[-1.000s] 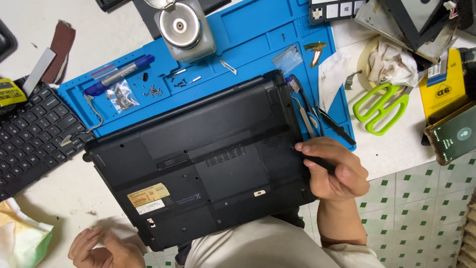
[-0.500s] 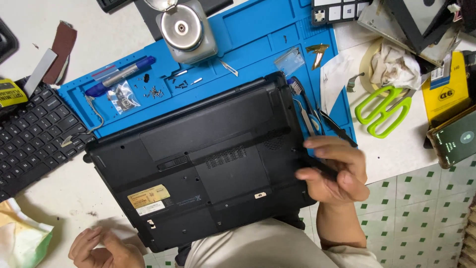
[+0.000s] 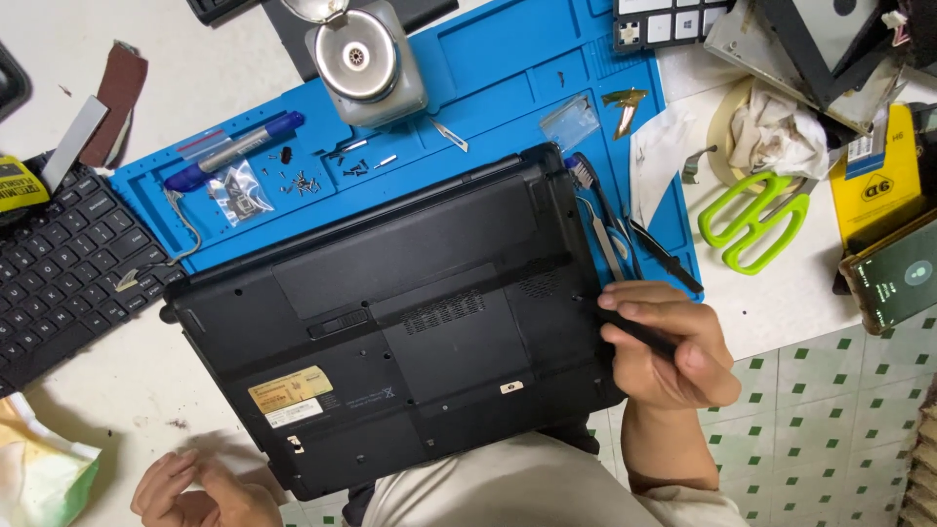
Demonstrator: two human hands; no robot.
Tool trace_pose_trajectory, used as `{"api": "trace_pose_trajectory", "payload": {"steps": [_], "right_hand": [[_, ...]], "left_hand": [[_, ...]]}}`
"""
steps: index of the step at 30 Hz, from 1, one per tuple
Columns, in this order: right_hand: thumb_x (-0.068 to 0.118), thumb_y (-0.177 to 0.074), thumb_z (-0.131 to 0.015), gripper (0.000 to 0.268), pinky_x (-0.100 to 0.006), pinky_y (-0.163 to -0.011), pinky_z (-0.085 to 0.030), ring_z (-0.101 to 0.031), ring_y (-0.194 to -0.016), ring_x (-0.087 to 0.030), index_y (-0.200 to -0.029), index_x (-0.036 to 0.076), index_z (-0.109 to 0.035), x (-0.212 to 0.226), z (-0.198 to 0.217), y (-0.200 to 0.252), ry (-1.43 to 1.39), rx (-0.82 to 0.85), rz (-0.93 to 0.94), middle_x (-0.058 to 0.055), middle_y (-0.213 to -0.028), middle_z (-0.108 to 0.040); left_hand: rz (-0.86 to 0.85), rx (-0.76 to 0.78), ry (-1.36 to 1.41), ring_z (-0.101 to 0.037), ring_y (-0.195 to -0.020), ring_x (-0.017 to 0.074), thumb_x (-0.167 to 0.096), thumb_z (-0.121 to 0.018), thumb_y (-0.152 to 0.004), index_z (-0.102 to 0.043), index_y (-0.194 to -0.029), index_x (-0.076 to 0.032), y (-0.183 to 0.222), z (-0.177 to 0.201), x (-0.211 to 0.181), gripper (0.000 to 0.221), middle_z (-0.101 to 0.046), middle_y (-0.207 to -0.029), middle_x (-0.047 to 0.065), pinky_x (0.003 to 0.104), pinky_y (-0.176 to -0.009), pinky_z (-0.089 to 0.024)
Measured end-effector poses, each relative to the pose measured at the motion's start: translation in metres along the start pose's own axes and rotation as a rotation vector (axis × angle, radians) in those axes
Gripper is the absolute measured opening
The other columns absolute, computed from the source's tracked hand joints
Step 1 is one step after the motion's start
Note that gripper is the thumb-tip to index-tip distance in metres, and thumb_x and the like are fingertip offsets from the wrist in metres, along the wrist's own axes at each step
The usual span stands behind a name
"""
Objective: Cleaning or prying the optical drive area of a laptop using a small tool on a repair bench.
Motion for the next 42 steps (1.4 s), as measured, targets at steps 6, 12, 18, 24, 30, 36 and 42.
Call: {"api": "trace_pose_trajectory", "payload": {"steps": [6, 12, 18, 24, 30, 36, 42], "right_hand": [[-0.009, -0.095, -0.058, 0.065, -0.053, -0.069, -0.067, -0.068, -0.077, -0.041, -0.149, 0.017, -0.034, 0.003, -0.01, -0.013, -0.021, 0.034, 0.027, -0.03, -0.093, -0.059], [-0.014, -0.088, -0.065, 0.073, -0.05, -0.063, -0.066, -0.066, -0.07, -0.038, -0.147, 0.019, -0.037, 0.003, -0.002, -0.004, 0.005, -0.023, -0.001, -0.026, -0.09, -0.056], [0.008, -0.094, -0.069, 0.069, -0.046, -0.066, -0.065, -0.064, -0.075, -0.038, -0.152, 0.023, -0.034, 0.002, -0.008, -0.01, 0.113, 0.031, 0.033, -0.024, -0.095, -0.051], [-0.017, -0.093, -0.056, 0.071, -0.052, -0.064, -0.066, -0.066, -0.071, -0.041, -0.153, 0.018, -0.036, 0.005, -0.008, -0.008, 0.0, -0.006, -0.015, -0.031, -0.088, -0.057], [-0.01, -0.085, -0.072, 0.08, -0.047, -0.061, -0.065, -0.064, -0.069, -0.037, -0.15, 0.022, -0.037, 0.003, -0.003, -0.002, 0.072, -0.027, -0.003, -0.026, -0.089, -0.056], [-0.014, -0.093, -0.055, 0.081, -0.054, -0.067, -0.066, -0.067, -0.073, -0.044, -0.158, 0.025, -0.03, 0.0, -0.009, -0.002, 0.026, 0.04, -0.05, -0.032, -0.089, -0.059], [-0.011, -0.085, -0.07, 0.084, -0.049, -0.062, -0.066, -0.068, -0.071, -0.039, -0.15, 0.027, -0.033, -0.001, -0.006, 0.001, 0.046, 0.005, -0.03, -0.026, -0.092, -0.058]], "left_hand": [[0.028, 0.02, -0.001, -0.054, -0.113, 0.0367, 0.025, -0.048, -0.101, -0.048, -0.108, 0.005, 0.0, 0.0, 0.001, 0.021, -0.053, -0.112, 0.023, 0.042, -0.104, -0.047], [-0.007, 0.062, -0.004, -0.052, -0.111, 0.0362, 0.022, -0.047, -0.102, -0.045, -0.109, 0.004, -0.002, -0.001, -0.006, 0.02, -0.052, -0.11, 0.022, 0.044, -0.107, -0.043], [-0.029, 0.056, -0.021, -0.053, -0.112, 0.039, 0.027, -0.046, -0.102, -0.048, -0.109, 0.009, -0.002, 0.0, -0.007, 0.02, -0.052, -0.108, 0.024, 0.045, -0.106, -0.045], [-0.011, 0.067, 0.012, -0.052, -0.115, 0.039, 0.027, -0.044, -0.101, -0.047, -0.112, 0.007, -0.002, 0.0, -0.007, 0.023, -0.05, -0.11, 0.024, 0.044, -0.105, -0.045], [-0.031, 0.087, 0.019, -0.051, -0.114, 0.0377, 0.028, -0.043, -0.101, -0.046, -0.113, 0.007, 0.0, 0.002, -0.001, 0.025, -0.05, -0.112, 0.023, 0.043, -0.106, -0.045], [-0.003, 0.051, -0.017, -0.054, -0.113, 0.0395, 0.026, -0.047, -0.104, -0.047, -0.109, 0.008, 0.001, 0.002, -0.002, 0.018, -0.052, -0.11, 0.024, 0.045, -0.105, -0.047], [0.023, 0.055, 0.018, -0.053, -0.111, 0.0357, 0.022, -0.047, -0.104, -0.045, -0.108, 0.004, 0.0, -0.001, -0.001, 0.019, -0.052, -0.111, 0.022, 0.044, -0.106, -0.047]]}}
Point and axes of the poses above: each hand's wrist, its own y-axis away from the middle knuckle, its own z-axis out of the back of the hand, x = y × z, the point moved 9 cm from there along -y, towards the middle knuckle
